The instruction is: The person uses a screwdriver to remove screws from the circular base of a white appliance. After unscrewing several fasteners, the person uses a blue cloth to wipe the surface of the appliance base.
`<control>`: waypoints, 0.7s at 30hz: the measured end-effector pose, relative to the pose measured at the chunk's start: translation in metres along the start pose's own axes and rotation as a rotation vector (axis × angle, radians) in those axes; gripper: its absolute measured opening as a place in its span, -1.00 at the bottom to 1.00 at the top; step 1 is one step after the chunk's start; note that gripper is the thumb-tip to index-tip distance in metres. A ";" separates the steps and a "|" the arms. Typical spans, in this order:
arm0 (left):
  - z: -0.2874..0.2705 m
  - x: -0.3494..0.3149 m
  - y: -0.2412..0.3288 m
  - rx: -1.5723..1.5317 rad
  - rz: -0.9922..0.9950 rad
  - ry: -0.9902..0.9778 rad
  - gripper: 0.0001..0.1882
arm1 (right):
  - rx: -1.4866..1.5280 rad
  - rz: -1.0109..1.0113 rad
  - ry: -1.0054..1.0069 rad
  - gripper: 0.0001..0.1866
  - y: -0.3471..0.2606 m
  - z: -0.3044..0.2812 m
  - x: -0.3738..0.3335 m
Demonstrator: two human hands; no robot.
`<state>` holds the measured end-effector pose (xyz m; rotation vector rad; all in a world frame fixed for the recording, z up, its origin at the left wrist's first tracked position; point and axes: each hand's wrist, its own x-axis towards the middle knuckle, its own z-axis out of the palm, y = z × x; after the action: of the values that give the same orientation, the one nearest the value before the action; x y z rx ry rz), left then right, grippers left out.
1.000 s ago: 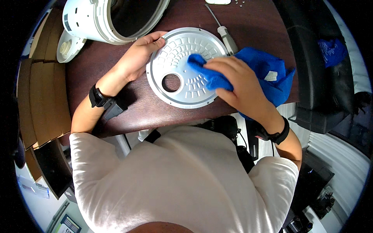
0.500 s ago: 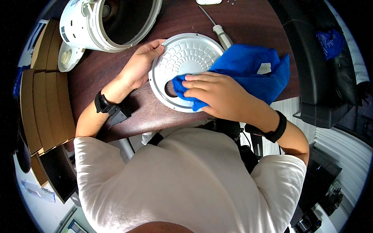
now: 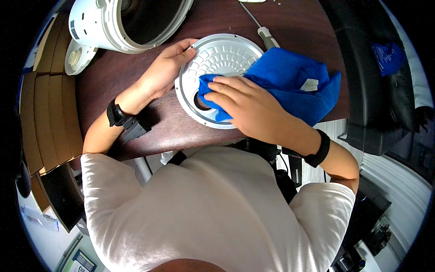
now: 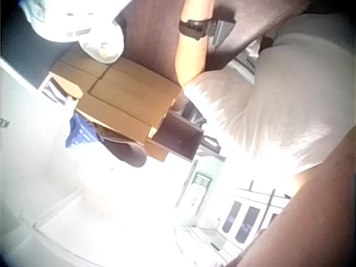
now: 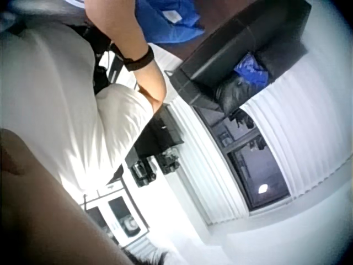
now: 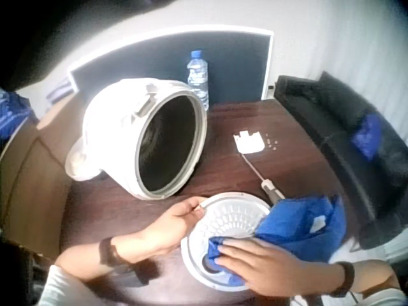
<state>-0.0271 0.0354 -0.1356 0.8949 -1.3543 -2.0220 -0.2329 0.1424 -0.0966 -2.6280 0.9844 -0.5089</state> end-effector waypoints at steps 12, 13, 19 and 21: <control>0.003 -0.002 0.003 -0.037 -0.051 0.025 -0.71 | 0.145 -0.015 -0.154 -0.62 -0.011 -0.010 -0.019; 0.004 -0.002 0.004 -0.036 -0.051 0.037 -0.71 | 0.146 -0.026 -0.154 -0.62 -0.012 -0.010 -0.020; 0.004 0.000 0.004 -0.064 -0.047 0.040 -0.72 | 0.059 -0.077 -0.210 -0.67 -0.019 -0.010 -0.012; 0.004 0.001 0.003 -0.042 -0.036 0.046 -0.72 | 0.051 -0.095 -0.219 -0.67 -0.020 -0.009 -0.011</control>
<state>-0.0301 0.0362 -0.1323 0.9478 -1.2749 -2.0371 -0.2325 0.1628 -0.0834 -2.6255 0.7717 -0.2562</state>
